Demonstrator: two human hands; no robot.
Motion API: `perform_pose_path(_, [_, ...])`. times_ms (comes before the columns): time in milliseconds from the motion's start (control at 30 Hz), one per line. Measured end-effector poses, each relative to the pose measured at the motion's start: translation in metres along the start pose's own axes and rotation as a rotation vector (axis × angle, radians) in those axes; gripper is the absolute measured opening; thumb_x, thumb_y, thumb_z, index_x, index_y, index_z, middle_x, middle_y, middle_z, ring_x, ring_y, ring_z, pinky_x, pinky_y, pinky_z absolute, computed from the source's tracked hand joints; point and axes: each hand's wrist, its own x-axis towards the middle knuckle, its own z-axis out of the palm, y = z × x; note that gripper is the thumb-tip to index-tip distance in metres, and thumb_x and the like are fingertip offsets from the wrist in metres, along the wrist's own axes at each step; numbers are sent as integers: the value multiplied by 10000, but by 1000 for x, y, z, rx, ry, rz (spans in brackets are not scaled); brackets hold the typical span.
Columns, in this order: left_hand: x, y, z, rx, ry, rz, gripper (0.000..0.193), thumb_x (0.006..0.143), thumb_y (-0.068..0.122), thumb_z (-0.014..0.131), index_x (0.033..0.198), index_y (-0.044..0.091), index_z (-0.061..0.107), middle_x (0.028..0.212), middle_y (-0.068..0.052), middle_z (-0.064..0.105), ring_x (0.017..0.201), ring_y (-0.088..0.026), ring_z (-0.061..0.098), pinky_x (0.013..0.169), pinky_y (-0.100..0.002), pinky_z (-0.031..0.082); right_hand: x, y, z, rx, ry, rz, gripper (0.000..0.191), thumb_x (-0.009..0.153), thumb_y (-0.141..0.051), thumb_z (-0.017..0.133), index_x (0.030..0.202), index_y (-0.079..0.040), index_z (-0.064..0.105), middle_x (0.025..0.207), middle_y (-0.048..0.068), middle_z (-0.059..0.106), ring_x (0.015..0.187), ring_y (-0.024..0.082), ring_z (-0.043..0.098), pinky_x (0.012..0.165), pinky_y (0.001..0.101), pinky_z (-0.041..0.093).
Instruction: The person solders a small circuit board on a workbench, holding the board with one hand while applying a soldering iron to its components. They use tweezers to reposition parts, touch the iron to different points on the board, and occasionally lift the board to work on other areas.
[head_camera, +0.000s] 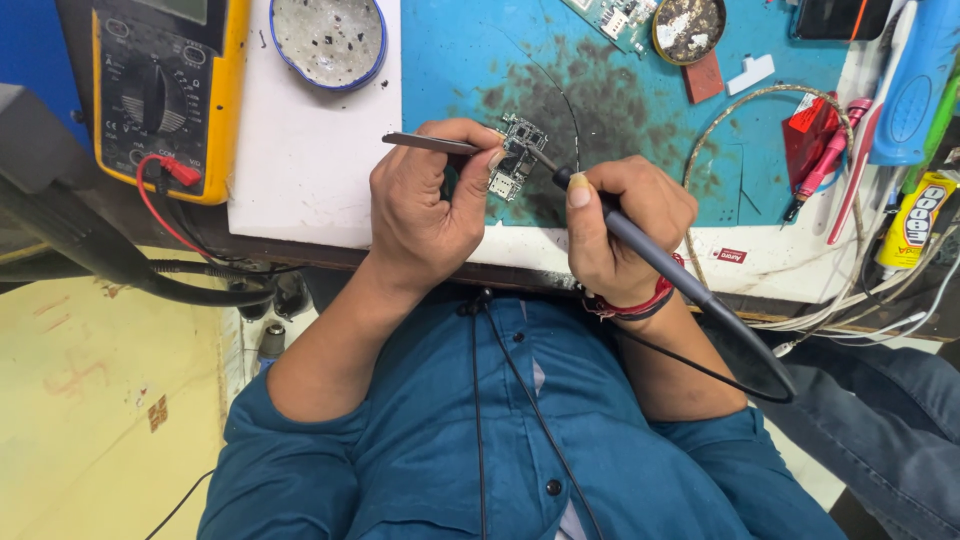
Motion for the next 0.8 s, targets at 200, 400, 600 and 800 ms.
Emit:
perform_pose_path(200, [1,1,-1,-21,7,-34,96,1047,25,708,1122,27,649,991,-76,729,809,-156,708,742,-282,566,4,-3,1,157,53,34,137,1063,-64,645,1178,8,630,1037,136,718,852,300,741,766,356,572])
perform_pose_path(400, [0,-4,1,-68,44,-71,93,1059,26,695,1143,15,655,977,-70,729,811,-109,679,743,-259,556,21,-7,4,-159,-197,-186,481,864,-81,734,1320,-35,590,1286,138,689,1131,363,633,1006,474,467])
perform_pose_path(600, [0,-8,3,-162,147,-33,113,1084,36,674,1176,-3,623,1057,-79,729,907,-95,682,784,-230,563,32,-17,9,-276,-220,-187,541,862,-199,798,1342,-66,586,1273,123,681,1152,353,612,1033,466,419])
perform_pose_path(800, [5,-12,3,-192,171,-51,115,1057,30,671,1153,-10,623,1011,-78,733,856,-80,669,771,-226,549,25,-11,19,-369,-128,-140,510,937,-295,796,1328,-45,588,1111,122,668,1044,320,617,965,462,435])
